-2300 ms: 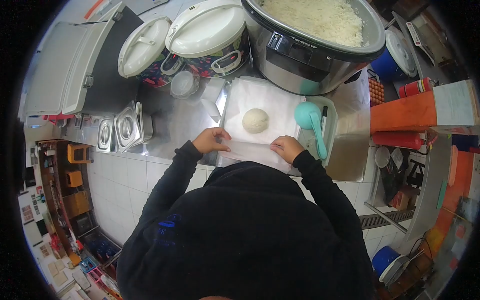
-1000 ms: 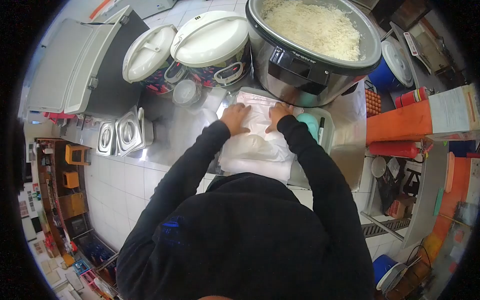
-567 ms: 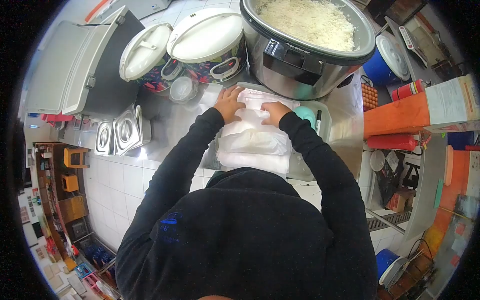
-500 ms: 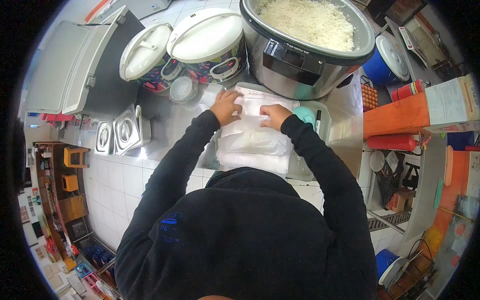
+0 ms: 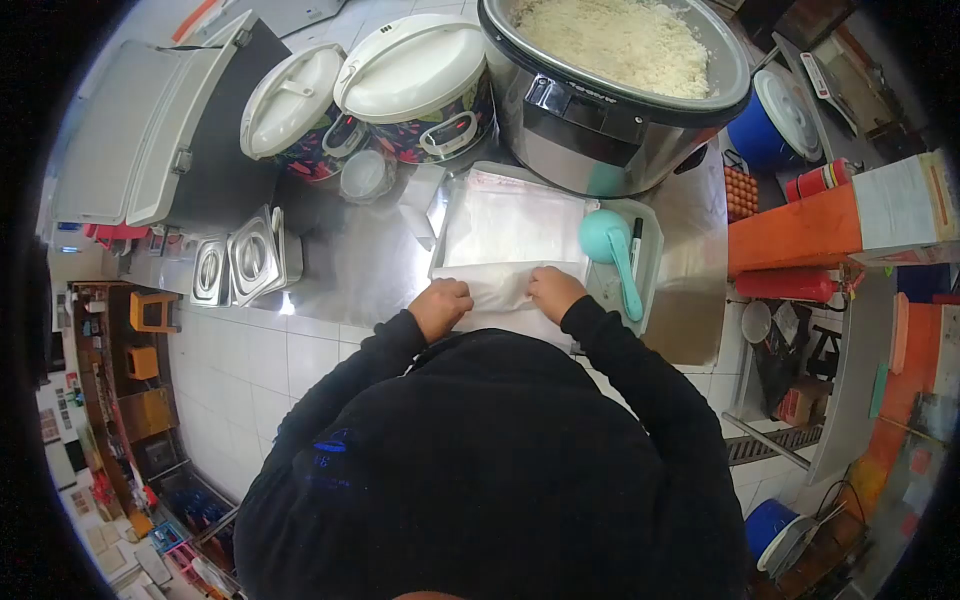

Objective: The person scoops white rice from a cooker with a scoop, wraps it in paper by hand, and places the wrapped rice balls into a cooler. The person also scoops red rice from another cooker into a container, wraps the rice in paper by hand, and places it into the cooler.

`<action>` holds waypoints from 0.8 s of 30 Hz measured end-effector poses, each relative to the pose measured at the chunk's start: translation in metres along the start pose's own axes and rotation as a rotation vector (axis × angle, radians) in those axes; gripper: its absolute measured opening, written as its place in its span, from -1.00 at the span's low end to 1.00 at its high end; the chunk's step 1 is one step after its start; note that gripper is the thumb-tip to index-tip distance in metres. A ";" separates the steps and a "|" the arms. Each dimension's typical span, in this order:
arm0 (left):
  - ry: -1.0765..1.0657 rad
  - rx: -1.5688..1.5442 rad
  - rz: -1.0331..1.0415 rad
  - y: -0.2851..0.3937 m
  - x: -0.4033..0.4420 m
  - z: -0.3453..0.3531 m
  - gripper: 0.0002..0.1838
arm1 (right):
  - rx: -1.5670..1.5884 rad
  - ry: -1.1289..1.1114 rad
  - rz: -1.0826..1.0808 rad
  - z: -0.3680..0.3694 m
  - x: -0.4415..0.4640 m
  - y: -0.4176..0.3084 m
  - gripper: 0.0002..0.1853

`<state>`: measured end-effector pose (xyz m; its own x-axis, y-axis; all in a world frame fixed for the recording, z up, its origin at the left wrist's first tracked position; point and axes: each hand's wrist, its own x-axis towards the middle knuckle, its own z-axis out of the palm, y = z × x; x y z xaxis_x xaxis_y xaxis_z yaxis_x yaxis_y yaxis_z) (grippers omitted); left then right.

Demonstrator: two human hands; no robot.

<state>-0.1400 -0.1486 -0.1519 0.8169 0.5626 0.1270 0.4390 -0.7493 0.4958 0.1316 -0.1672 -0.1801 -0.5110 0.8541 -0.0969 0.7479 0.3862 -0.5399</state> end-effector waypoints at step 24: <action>0.108 -0.020 -0.445 -0.049 0.043 0.012 -0.69 | -0.122 0.148 0.221 0.004 0.065 0.004 -0.52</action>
<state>-0.1217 -0.0915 -0.1815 0.5062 0.8623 -0.0145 0.7304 -0.4197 0.5389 0.0996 -0.1111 -0.1924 -0.2695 0.9602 -0.0730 0.8840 0.2166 -0.4143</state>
